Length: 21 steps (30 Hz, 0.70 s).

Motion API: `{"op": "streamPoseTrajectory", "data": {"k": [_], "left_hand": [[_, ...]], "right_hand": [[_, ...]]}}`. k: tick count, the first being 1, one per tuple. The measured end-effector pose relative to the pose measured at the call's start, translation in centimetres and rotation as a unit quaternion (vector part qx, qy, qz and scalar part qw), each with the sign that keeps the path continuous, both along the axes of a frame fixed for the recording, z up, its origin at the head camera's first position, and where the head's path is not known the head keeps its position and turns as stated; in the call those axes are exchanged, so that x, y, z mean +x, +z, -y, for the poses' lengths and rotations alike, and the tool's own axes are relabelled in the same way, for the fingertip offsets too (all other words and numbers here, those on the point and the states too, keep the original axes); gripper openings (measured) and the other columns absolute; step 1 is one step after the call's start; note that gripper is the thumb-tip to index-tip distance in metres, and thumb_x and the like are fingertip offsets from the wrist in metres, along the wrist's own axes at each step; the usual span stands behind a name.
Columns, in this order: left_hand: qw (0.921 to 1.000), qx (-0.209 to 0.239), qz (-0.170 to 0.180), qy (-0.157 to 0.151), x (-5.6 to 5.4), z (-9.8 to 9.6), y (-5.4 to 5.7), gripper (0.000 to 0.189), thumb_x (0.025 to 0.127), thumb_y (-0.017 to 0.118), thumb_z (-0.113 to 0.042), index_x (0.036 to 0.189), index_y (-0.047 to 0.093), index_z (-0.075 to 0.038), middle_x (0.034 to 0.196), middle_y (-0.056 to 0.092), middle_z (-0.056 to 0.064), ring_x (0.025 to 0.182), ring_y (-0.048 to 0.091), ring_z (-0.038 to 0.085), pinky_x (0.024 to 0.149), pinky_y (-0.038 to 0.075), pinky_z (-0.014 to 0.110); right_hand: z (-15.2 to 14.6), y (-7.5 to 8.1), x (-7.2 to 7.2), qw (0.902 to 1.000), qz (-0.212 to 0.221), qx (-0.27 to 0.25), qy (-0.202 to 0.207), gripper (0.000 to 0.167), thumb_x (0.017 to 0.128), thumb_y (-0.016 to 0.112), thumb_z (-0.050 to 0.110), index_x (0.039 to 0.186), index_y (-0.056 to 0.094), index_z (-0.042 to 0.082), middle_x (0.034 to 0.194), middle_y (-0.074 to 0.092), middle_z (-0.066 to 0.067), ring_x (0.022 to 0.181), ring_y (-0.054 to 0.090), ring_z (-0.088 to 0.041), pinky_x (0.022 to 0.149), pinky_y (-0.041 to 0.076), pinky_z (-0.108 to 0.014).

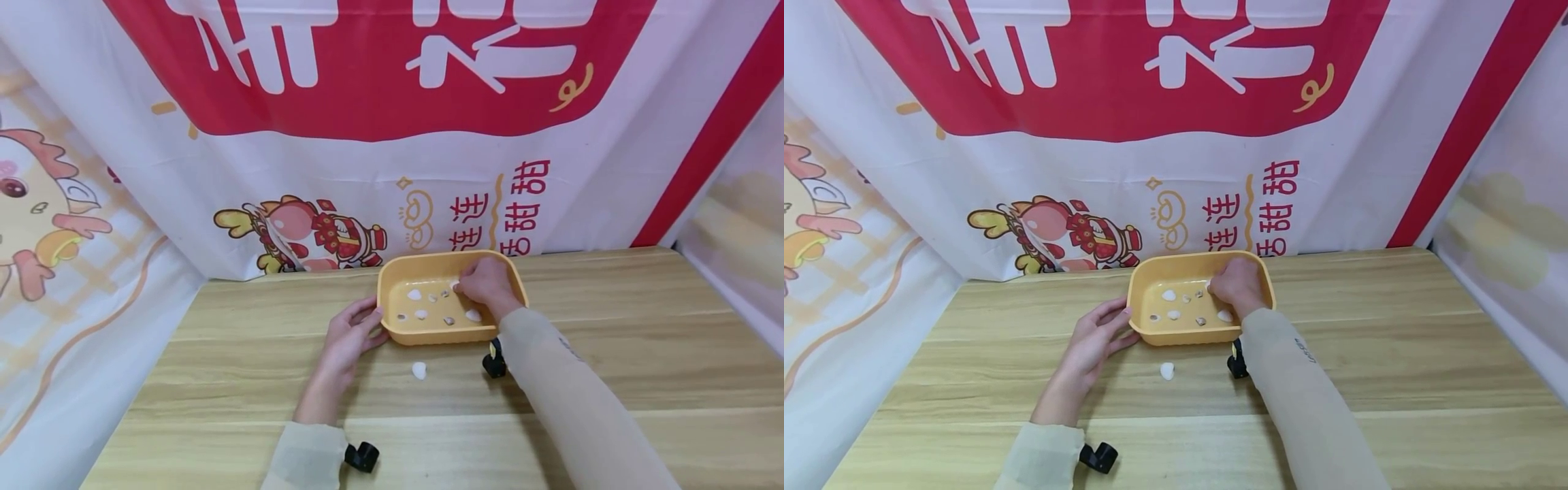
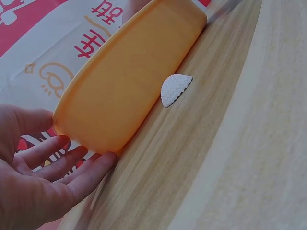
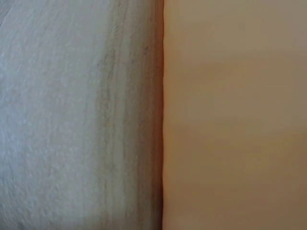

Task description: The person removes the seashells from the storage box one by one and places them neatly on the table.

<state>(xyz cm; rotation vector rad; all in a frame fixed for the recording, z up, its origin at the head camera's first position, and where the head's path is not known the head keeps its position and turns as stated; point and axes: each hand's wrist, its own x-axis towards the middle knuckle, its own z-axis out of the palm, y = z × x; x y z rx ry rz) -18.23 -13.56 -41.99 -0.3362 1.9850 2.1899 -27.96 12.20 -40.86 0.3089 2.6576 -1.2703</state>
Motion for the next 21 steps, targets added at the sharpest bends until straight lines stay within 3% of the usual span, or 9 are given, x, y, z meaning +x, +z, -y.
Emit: {"op": "streamPoseTrajectory", "data": {"k": [14, 21], "left_hand": [[1.0000, -0.003, -0.002, -0.002, -0.02, -0.02, -0.12, 0.044, 0.108, 0.065, -0.015, 0.151, 0.059, -0.008, 0.152, 0.060, 0.020, 0.134, 0.065, 0.035, 0.111, 0.062, 0.046], [1.0000, -0.001, 0.000, 0.001, -0.03, -0.01, 0.00, 0.043, 0.108, 0.065, -0.015, 0.150, 0.059, -0.008, 0.152, 0.061, 0.019, 0.134, 0.065, 0.034, 0.110, 0.062, 0.045]], "right_hand": [[-0.20, -0.02, 0.50, 0.9999, 0.004, 0.003, 0.013, 0.010, 0.089, 0.081, 0.012, 0.090, 0.074, 0.005, 0.081, 0.067, -0.005, 0.073, 0.062, -0.020, 0.056, 0.051, -0.023], [-0.13, 0.18, 0.87, 0.9998, -0.003, -0.002, 0.018, 0.018, 0.087, 0.084, 0.013, 0.102, 0.077, 0.006, 0.106, 0.072, -0.011, 0.097, 0.064, -0.025, 0.072, 0.055, -0.025]]}}
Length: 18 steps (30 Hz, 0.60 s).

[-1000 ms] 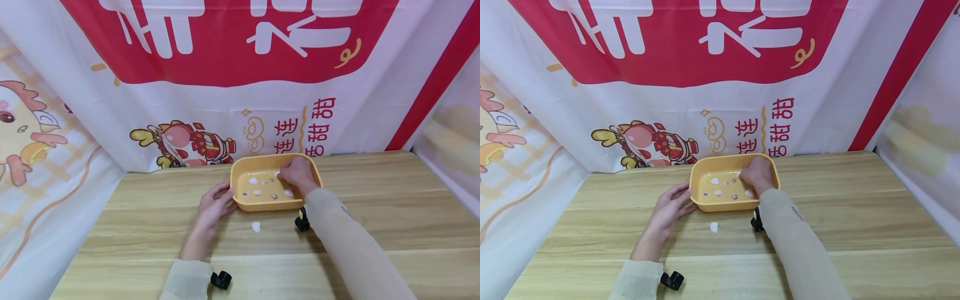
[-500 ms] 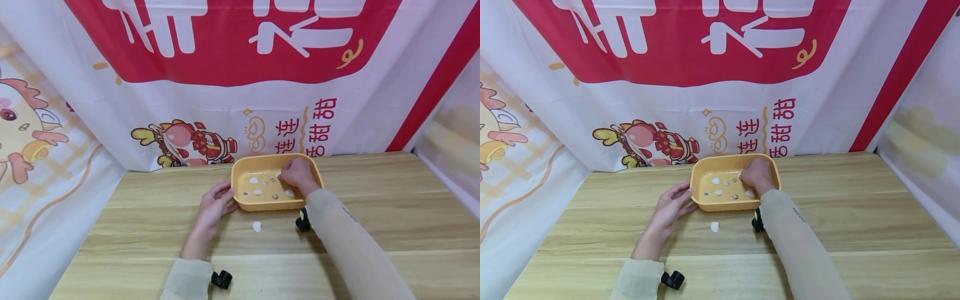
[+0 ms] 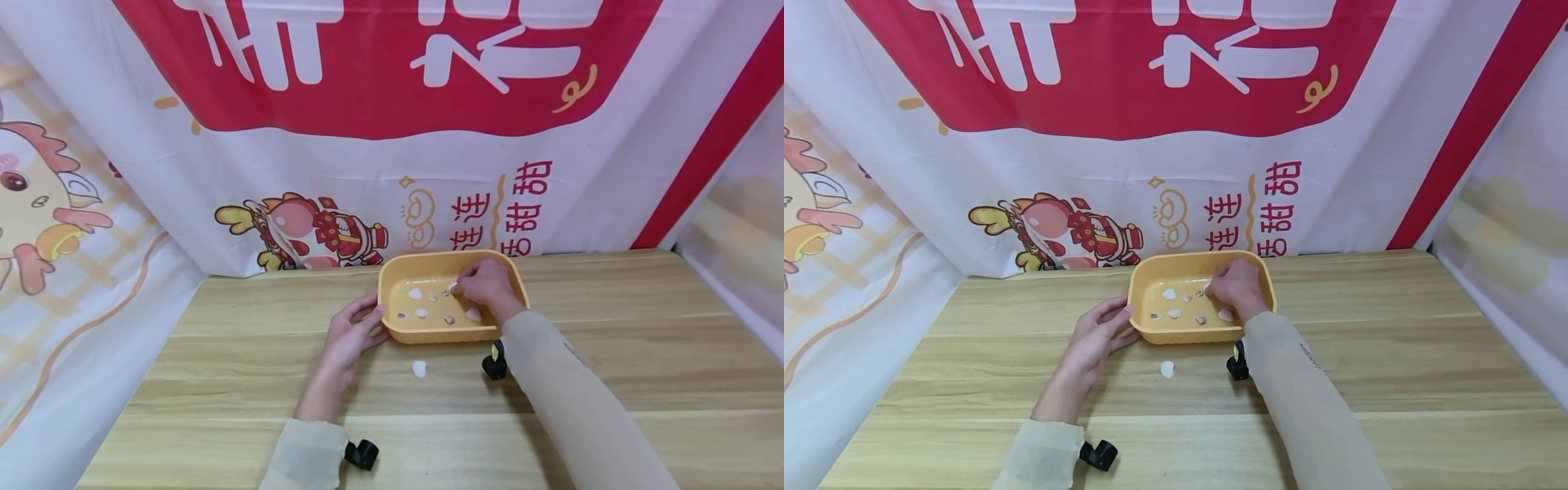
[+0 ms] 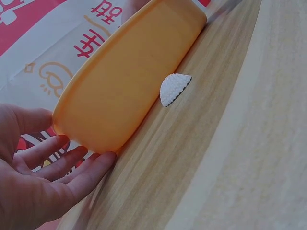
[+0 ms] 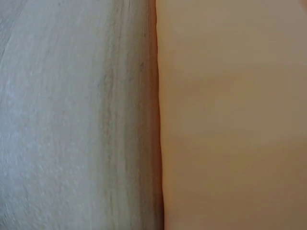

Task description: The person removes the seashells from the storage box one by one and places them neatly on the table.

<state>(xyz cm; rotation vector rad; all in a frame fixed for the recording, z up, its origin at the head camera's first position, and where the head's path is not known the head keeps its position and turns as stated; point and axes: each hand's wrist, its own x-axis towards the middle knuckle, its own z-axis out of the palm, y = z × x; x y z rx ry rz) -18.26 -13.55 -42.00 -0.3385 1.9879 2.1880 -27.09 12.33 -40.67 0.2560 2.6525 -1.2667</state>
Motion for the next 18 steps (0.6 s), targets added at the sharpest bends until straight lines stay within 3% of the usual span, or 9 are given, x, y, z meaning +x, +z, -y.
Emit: {"op": "streamPoseTrajectory", "data": {"k": [14, 18], "left_hand": [[1.0000, -0.003, -0.008, 0.004, -0.04, -0.02, -0.10, 0.043, 0.108, 0.065, -0.013, 0.149, 0.060, -0.006, 0.151, 0.061, 0.020, 0.134, 0.066, 0.034, 0.112, 0.061, 0.046], [0.9998, -0.003, -0.019, 0.011, -0.14, -0.10, -0.21, 0.041, 0.106, 0.066, -0.010, 0.146, 0.062, -0.001, 0.148, 0.063, 0.022, 0.132, 0.066, 0.032, 0.113, 0.060, 0.040]], "right_hand": [[0.07, 0.31, 0.21, 0.9999, -0.011, -0.005, 0.004, 0.018, 0.085, 0.086, 0.012, 0.100, 0.077, 0.006, 0.097, 0.071, -0.008, 0.090, 0.063, -0.021, 0.068, 0.052, -0.022], [0.10, 0.28, 0.22, 0.9999, -0.012, -0.003, 0.002, 0.018, 0.084, 0.086, 0.011, 0.099, 0.077, 0.005, 0.096, 0.071, -0.008, 0.090, 0.063, -0.021, 0.067, 0.052, -0.021]]}}
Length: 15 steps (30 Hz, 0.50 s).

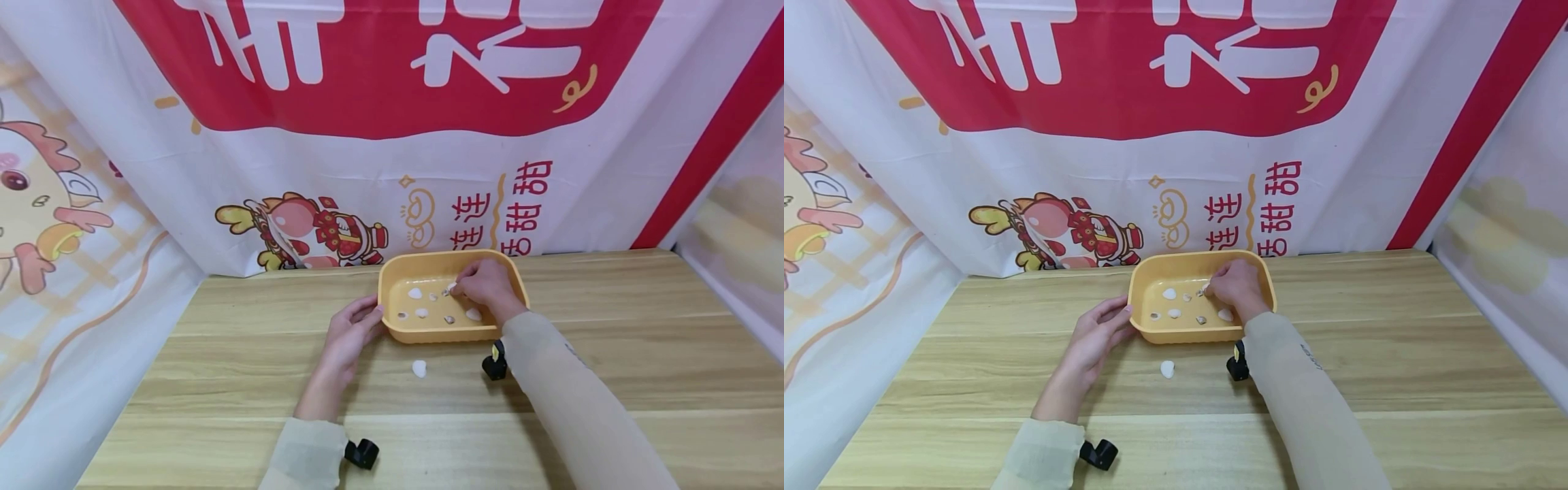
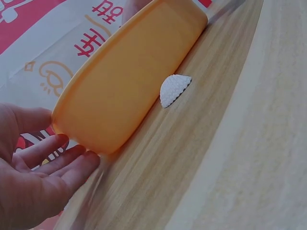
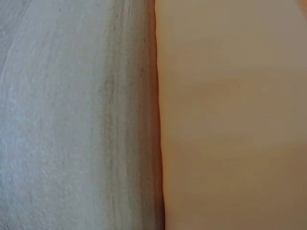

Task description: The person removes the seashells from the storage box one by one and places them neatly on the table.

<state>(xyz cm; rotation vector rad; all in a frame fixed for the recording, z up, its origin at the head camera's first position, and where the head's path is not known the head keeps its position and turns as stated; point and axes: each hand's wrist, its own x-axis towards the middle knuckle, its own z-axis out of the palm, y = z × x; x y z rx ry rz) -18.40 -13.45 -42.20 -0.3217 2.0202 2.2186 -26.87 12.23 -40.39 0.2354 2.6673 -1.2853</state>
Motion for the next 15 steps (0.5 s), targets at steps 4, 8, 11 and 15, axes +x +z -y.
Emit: {"op": "streamPoseTrajectory", "data": {"k": [4, 8, 11, 15], "left_hand": [[0.9999, 0.005, -0.005, 0.010, -0.06, -0.03, -0.06, 0.039, 0.105, 0.068, -0.008, 0.143, 0.064, 0.001, 0.145, 0.064, 0.022, 0.130, 0.066, 0.030, 0.108, 0.062, 0.032], [0.9999, 0.008, -0.005, 0.013, -0.08, -0.05, -0.11, 0.039, 0.104, 0.068, -0.007, 0.143, 0.064, -0.001, 0.146, 0.064, 0.021, 0.132, 0.066, 0.031, 0.107, 0.063, 0.031], [0.9998, 0.014, -0.004, 0.014, -0.09, -0.10, -0.12, 0.043, 0.104, 0.068, -0.007, 0.146, 0.063, -0.004, 0.150, 0.063, 0.018, 0.136, 0.065, 0.031, 0.109, 0.062, 0.033], [0.9992, 0.036, -0.013, 0.015, -0.06, -0.18, -0.08, 0.053, 0.104, 0.067, -0.004, 0.155, 0.055, -0.008, 0.159, 0.058, 0.015, 0.142, 0.062, 0.032, 0.113, 0.060, 0.036]], "right_hand": [[0.03, -0.04, 0.06, 1.0000, 0.000, -0.006, 0.000, 0.018, 0.084, 0.085, 0.010, 0.100, 0.078, 0.005, 0.098, 0.072, -0.009, 0.091, 0.063, -0.022, 0.067, 0.052, -0.021], [0.06, 0.00, 0.11, 1.0000, 0.003, -0.008, 0.001, 0.019, 0.085, 0.085, 0.010, 0.102, 0.078, 0.004, 0.101, 0.072, -0.010, 0.094, 0.063, -0.023, 0.069, 0.052, -0.022], [0.06, -0.02, 0.09, 1.0000, 0.005, -0.008, 0.000, 0.019, 0.086, 0.085, 0.011, 0.102, 0.077, 0.004, 0.102, 0.072, -0.010, 0.095, 0.063, -0.023, 0.070, 0.053, -0.022], [0.09, -0.02, 0.09, 1.0000, 0.005, -0.007, 0.000, 0.020, 0.086, 0.085, 0.011, 0.103, 0.077, 0.004, 0.102, 0.072, -0.010, 0.094, 0.063, -0.023, 0.070, 0.053, -0.023]]}}
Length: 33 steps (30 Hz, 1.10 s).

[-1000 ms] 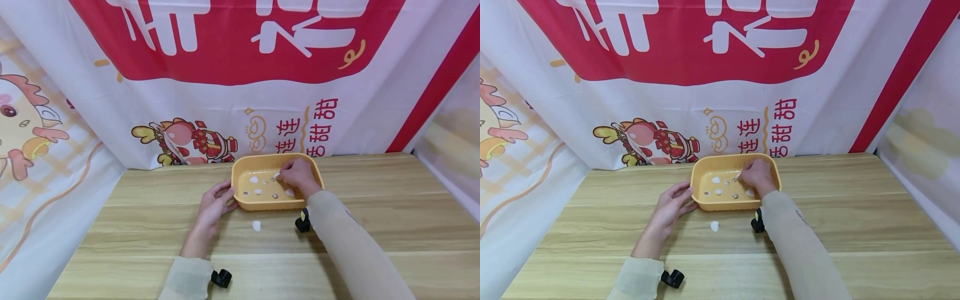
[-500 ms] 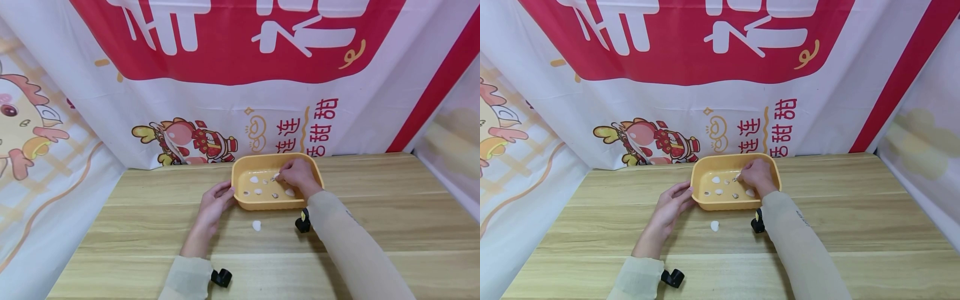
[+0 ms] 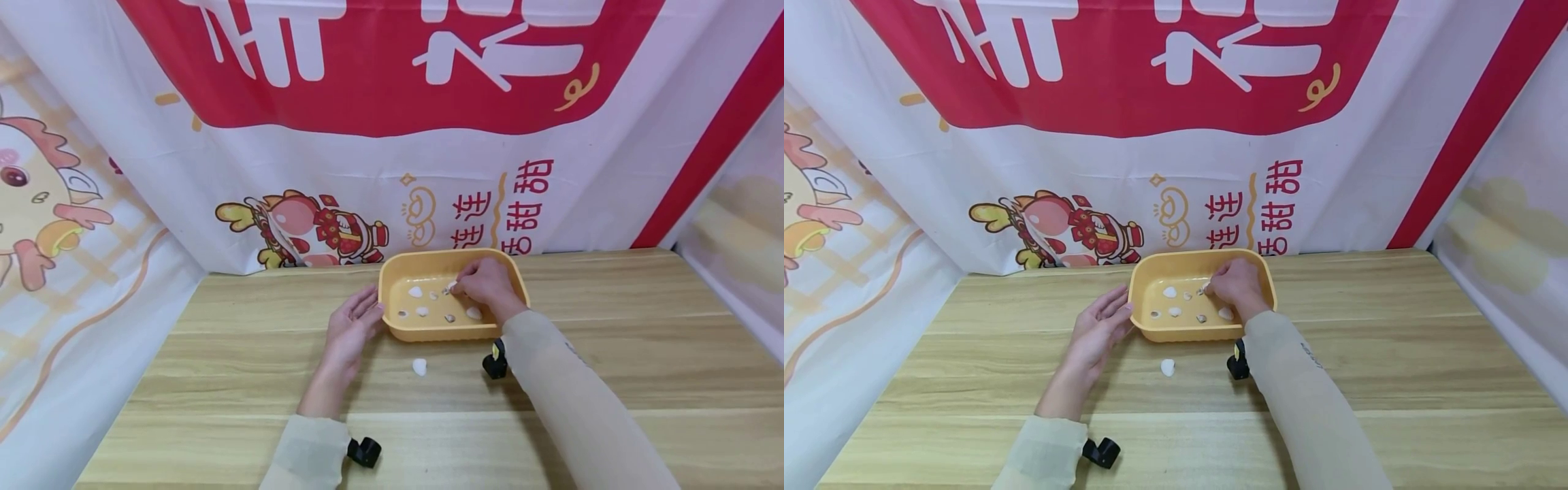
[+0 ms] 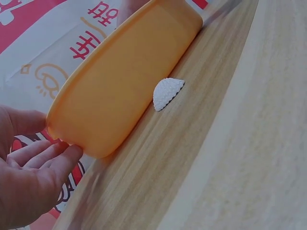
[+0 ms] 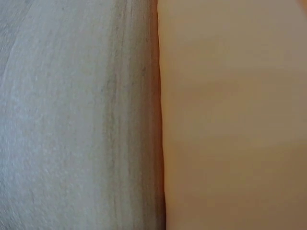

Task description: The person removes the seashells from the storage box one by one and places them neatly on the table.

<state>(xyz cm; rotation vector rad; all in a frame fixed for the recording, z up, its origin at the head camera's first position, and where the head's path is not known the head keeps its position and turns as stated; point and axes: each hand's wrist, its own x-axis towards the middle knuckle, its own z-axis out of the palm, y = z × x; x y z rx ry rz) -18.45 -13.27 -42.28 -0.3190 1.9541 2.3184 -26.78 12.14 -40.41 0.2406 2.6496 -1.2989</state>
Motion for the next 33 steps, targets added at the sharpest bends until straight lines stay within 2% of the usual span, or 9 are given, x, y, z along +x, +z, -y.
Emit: {"op": "streamPoseTrajectory", "data": {"k": [8, 15, 21, 28, 33], "left_hand": [[0.9997, 0.022, -0.005, -0.002, -0.01, -0.09, 0.16, 0.053, 0.104, 0.066, -0.003, 0.155, 0.057, -0.015, 0.160, 0.058, 0.009, 0.143, 0.062, 0.030, 0.116, 0.058, 0.038], [0.9999, 0.010, 0.001, -0.003, 0.05, -0.13, 0.33, 0.045, 0.104, 0.066, -0.004, 0.147, 0.065, -0.017, 0.160, 0.058, 0.007, 0.141, 0.063, 0.029, 0.117, 0.058, 0.039], [1.0000, 0.005, 0.006, -0.002, 0.02, -0.12, 0.39, 0.044, 0.104, 0.066, -0.004, 0.146, 0.067, -0.017, 0.160, 0.058, 0.006, 0.140, 0.063, 0.030, 0.115, 0.058, 0.038], [1.0000, 0.000, 0.009, -0.003, -0.10, -0.01, 0.20, 0.043, 0.105, 0.066, -0.005, 0.146, 0.067, -0.019, 0.159, 0.059, 0.006, 0.139, 0.064, 0.029, 0.114, 0.059, 0.035], [0.9999, -0.004, 0.013, -0.002, -0.05, 0.07, 0.02, 0.043, 0.105, 0.067, -0.005, 0.146, 0.067, -0.019, 0.159, 0.060, 0.007, 0.138, 0.065, 0.030, 0.112, 0.060, 0.035]], "right_hand": [[0.04, 0.01, -0.12, 1.0000, 0.003, 0.009, 0.001, 0.019, 0.087, 0.086, 0.012, 0.102, 0.077, 0.005, 0.100, 0.072, -0.010, 0.093, 0.063, -0.023, 0.071, 0.052, -0.024], [0.12, -0.16, -0.37, 0.9999, 0.010, -0.001, -0.001, 0.020, 0.087, 0.085, 0.010, 0.106, 0.079, 0.006, 0.111, 0.073, -0.012, 0.100, 0.064, -0.025, 0.078, 0.054, -0.026], [0.03, 0.04, -0.20, 0.9999, 0.007, -0.009, 0.004, 0.021, 0.087, 0.084, 0.009, 0.107, 0.079, 0.004, 0.110, 0.075, -0.013, 0.099, 0.065, -0.025, 0.077, 0.055, -0.026], [0.01, 0.39, -0.22, 0.9987, 0.039, -0.034, 0.002, 0.020, 0.092, 0.081, 0.009, 0.110, 0.077, 0.005, 0.113, 0.072, -0.012, 0.101, 0.064, -0.026, 0.082, 0.057, -0.030], [0.03, 0.26, -0.18, 0.9985, 0.039, -0.038, 0.005, 0.020, 0.091, 0.082, 0.009, 0.110, 0.077, 0.005, 0.111, 0.072, -0.012, 0.097, 0.064, -0.024, 0.076, 0.056, -0.027]]}}
